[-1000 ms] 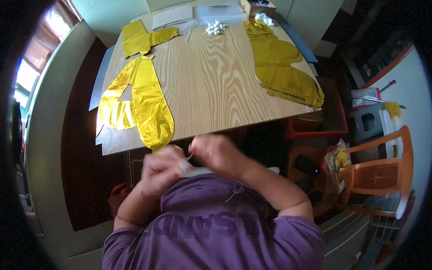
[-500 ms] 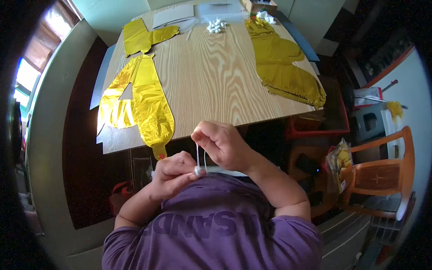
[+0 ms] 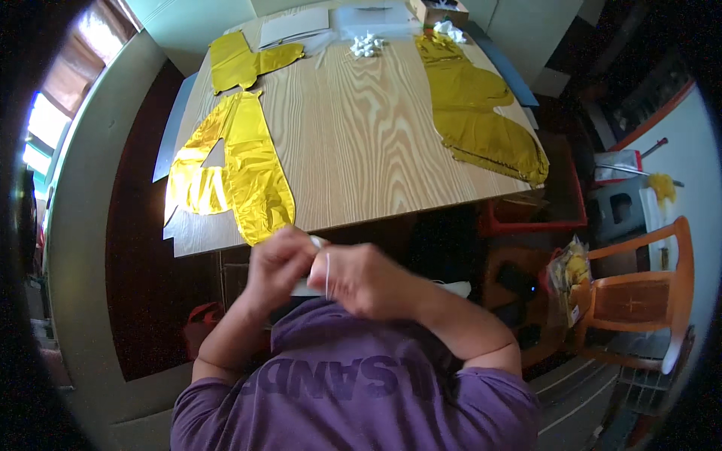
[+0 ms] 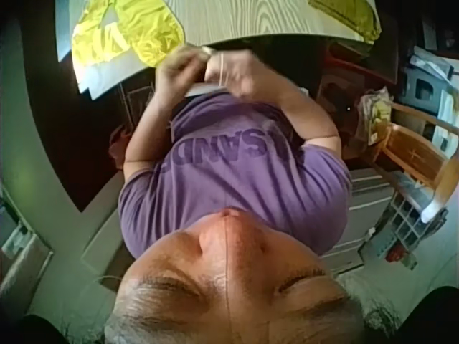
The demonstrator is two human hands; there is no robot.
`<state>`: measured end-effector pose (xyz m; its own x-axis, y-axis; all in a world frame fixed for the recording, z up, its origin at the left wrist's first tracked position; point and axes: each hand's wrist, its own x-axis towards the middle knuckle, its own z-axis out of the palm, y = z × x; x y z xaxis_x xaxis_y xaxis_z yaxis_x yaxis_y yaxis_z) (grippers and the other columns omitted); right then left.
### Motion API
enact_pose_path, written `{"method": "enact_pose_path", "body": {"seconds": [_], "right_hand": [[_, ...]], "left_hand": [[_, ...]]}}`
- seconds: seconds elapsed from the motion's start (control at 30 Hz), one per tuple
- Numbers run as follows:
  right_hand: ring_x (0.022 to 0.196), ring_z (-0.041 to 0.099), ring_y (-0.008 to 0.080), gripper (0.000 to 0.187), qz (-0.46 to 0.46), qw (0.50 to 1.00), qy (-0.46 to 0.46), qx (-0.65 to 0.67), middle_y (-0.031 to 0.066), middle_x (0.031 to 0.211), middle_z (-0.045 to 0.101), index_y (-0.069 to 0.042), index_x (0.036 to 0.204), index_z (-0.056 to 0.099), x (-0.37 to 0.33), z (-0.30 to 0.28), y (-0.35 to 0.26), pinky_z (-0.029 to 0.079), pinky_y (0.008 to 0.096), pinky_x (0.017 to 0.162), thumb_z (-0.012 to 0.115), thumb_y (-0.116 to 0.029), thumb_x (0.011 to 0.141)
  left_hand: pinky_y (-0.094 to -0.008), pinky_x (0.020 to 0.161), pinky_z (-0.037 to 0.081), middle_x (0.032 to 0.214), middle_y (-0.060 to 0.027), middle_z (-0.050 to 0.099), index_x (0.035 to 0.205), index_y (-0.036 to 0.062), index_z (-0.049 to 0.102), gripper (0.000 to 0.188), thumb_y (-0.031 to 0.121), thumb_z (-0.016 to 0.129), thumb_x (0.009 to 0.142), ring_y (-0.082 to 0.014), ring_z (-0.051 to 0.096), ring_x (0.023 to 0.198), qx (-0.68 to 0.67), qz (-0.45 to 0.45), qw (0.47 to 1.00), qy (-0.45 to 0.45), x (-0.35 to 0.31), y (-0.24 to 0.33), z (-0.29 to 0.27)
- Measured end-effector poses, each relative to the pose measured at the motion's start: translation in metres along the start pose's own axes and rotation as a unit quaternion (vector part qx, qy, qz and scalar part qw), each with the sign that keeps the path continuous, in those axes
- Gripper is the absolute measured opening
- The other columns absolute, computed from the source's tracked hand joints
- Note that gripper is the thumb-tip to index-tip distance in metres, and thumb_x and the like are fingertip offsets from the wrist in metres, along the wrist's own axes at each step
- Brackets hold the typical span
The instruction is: Preparing and folding gold foil balloons and fall-themed signs.
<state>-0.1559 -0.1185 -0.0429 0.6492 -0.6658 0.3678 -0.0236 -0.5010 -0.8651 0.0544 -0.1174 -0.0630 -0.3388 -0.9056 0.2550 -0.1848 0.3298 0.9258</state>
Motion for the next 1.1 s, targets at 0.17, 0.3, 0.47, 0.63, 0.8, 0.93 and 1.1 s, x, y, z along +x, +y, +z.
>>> {"method": "enact_pose_path", "body": {"seconds": [0.17,0.3,0.47,0.63,0.8,0.93,1.1], "right_hand": [[0.069,0.062,0.0287,0.015,-0.022,0.995,0.022,-0.093,0.0118,0.078,0.058,-0.004,0.087,0.06,0.003,-0.01,0.035,0.049,0.0373,0.062,0.059,-0.014,0.099],[0.068,0.057,0.0312,0.013,-0.033,0.997,-0.048,-0.043,0.0115,0.075,0.051,-0.005,0.083,0.056,-0.01,0.018,0.011,0.047,0.0404,0.062,0.066,-0.01,0.091],[0.073,0.062,0.0339,0.017,0.008,0.991,0.073,-0.11,0.0134,0.081,0.057,-0.004,0.088,0.058,0.014,-0.013,0.018,0.05,0.0408,0.064,0.06,-0.018,0.098],[0.067,0.058,0.0293,0.012,-0.019,0.999,0.017,-0.04,0.0113,0.074,0.054,-0.005,0.086,0.06,-0.002,0.022,0.014,0.047,0.038,0.061,0.066,-0.012,0.094],[0.063,0.059,0.0246,0.01,-0.023,0.99,0.09,-0.105,0.0082,0.075,0.057,-0.005,0.087,0.062,0.02,-0.008,0.017,0.047,0.0338,0.058,0.065,-0.01,0.095],[0.068,0.062,0.0308,0.016,0.034,0.997,0.071,0.011,0.0131,0.081,0.06,-0.001,0.087,0.059,0.007,0.016,0.03,0.049,0.0379,0.06,0.063,-0.013,0.097],[0.064,0.057,0.0279,0.005,-0.035,0.983,0.117,-0.135,0.0103,0.076,0.057,-0.002,0.089,0.063,0.01,0.007,0.014,0.046,0.0354,0.057,0.068,-0.005,0.091]], "left_hand": [[-0.0275,0.075,0.045,0.086,-0.0061,0.066,0.1,-0.0019,0.074,0.012,0.005,0.068,0.092,-0.0141,0.06,0.084,-0.197,-0.064,0.973,-0.098,-0.01,0.021,-0.008],[-0.0256,0.076,0.046,0.089,-0.0048,0.065,0.1,-0.0035,0.074,0.013,0.006,0.068,0.094,-0.0105,0.058,0.083,-0.325,-0.112,0.937,0.057,-0.005,0.003,-0.011],[-0.0258,0.075,0.046,0.087,-0.0034,0.064,0.098,-0.0011,0.075,0.012,0.007,0.067,0.095,-0.0115,0.058,0.083,-0.162,-0.092,0.978,-0.095,-0.015,0.014,-0.003],[-0.025,0.078,0.047,0.091,-0.0048,0.064,0.1,-0.0033,0.074,0.014,0.007,0.066,0.096,-0.0106,0.058,0.086,-0.2,-0.107,0.972,0.065,-0.008,-0.002,-0.004],[-0.0253,0.079,0.047,0.093,-0.0032,0.065,0.097,-0.0027,0.072,0.012,0.007,0.065,0.096,-0.0104,0.059,0.086,-0.237,-0.134,0.96,-0.059,-0.014,0.005,-0.002],[-0.0245,0.084,0.045,0.096,-0.0007,0.066,0.11,-0.0001,0.073,0.019,0.011,0.063,0.099,-0.0084,0.059,0.088,-0.434,-0.182,0.882,-0.014,-0.012,0.002,-0.002],[-0.0241,0.08,0.046,0.09,-0.0011,0.064,0.105,-0.0018,0.072,0.014,0.007,0.063,0.099,-0.0079,0.058,0.085,-0.195,-0.117,0.974,0.007,-0.014,-0.005,0.006]]}}
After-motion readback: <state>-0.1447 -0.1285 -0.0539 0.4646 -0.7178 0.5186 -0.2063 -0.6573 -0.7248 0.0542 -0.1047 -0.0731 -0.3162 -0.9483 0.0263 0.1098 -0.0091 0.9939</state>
